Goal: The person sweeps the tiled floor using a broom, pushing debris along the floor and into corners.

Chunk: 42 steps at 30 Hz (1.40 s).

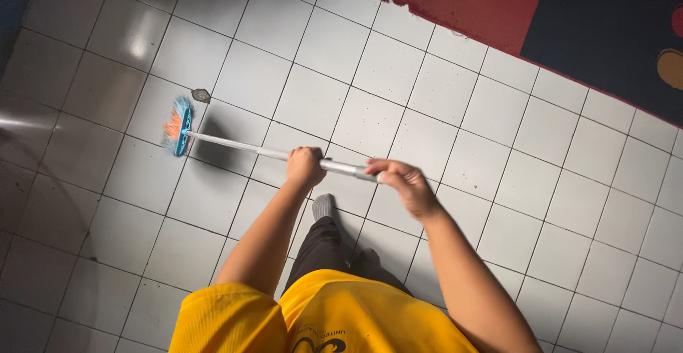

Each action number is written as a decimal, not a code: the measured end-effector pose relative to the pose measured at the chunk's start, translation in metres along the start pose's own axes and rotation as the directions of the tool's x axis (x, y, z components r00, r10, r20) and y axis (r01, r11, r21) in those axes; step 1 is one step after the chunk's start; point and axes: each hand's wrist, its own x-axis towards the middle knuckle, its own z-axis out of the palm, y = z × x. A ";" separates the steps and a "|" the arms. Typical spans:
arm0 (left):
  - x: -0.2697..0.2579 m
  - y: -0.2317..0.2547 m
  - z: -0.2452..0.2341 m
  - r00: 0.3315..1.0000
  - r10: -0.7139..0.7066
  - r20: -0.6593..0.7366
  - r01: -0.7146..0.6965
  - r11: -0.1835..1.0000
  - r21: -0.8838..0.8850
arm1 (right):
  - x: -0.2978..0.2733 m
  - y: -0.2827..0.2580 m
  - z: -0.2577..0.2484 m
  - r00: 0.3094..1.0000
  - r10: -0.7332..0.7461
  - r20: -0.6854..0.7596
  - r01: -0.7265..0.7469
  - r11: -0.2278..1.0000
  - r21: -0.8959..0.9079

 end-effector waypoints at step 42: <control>-0.108 0.017 0.069 0.995 -0.021 0.094 0.013 0.996 0.089 | -0.116 0.031 0.004 0.975 0.205 0.086 -0.155 0.903 -0.402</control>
